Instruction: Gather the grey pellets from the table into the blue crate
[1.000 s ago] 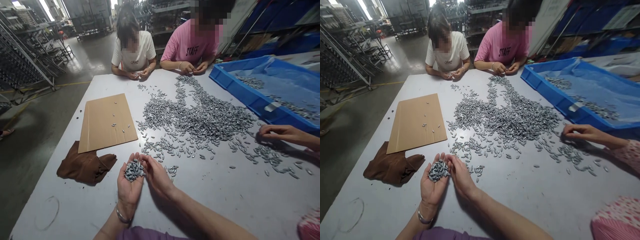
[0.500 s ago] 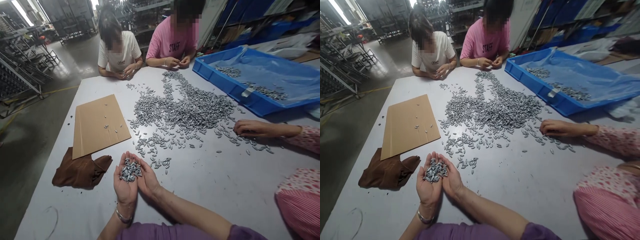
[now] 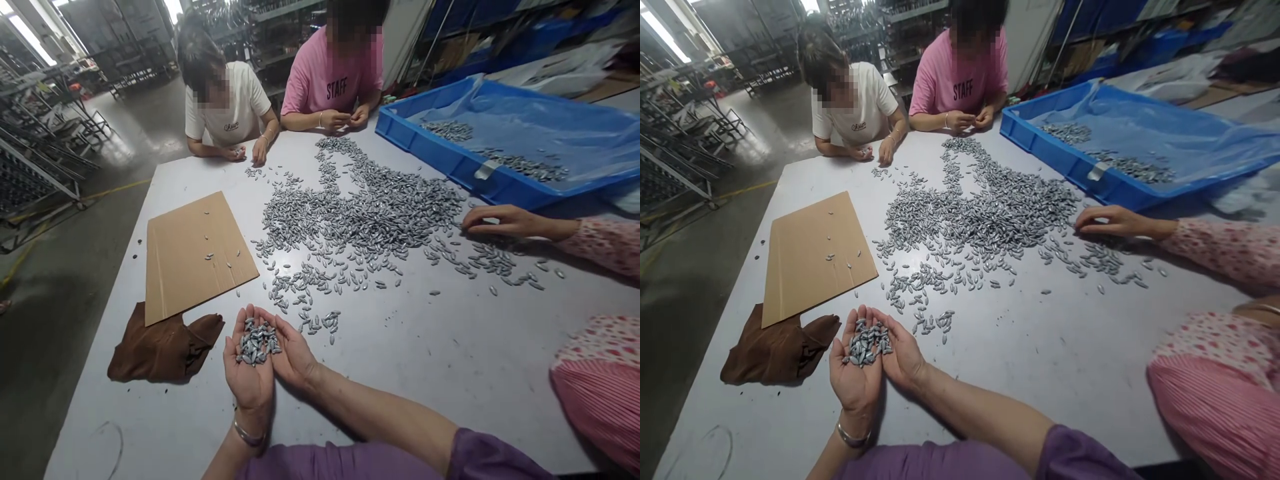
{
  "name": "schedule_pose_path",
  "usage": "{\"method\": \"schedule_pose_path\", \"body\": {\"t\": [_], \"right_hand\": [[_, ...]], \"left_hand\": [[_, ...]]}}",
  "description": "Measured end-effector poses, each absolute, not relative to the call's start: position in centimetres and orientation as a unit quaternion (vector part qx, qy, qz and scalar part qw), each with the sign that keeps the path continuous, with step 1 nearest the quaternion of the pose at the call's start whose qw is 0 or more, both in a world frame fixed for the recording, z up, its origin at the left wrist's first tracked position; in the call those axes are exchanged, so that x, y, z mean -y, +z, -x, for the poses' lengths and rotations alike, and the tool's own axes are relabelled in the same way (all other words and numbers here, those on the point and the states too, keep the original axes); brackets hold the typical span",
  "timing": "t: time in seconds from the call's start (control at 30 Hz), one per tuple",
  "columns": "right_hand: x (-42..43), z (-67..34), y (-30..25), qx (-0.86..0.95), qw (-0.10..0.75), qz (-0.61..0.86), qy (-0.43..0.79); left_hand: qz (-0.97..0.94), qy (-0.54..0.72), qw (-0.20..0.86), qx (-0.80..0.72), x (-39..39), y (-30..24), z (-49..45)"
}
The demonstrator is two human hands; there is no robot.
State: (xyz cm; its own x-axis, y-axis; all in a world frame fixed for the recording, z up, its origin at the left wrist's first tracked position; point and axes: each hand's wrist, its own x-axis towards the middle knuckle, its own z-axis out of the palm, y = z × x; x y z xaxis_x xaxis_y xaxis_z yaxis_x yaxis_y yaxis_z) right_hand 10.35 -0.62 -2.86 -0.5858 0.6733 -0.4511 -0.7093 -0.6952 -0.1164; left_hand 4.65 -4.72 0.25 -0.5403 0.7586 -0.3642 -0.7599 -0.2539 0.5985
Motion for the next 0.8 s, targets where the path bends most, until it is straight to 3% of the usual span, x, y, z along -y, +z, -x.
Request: {"method": "schedule_pose_path", "body": {"t": [0.27,0.8], "right_hand": [[0.80,-10.53,-2.36,0.032,0.386,0.215,0.897],[0.74,-10.22,-2.11,-0.030,0.374,0.202,0.905]], "left_hand": [[-0.072,0.800,0.442,-0.400,5.20,-0.34,-5.21],[-0.077,0.800,0.427,-0.413,5.27,-0.21,-5.27]]}}
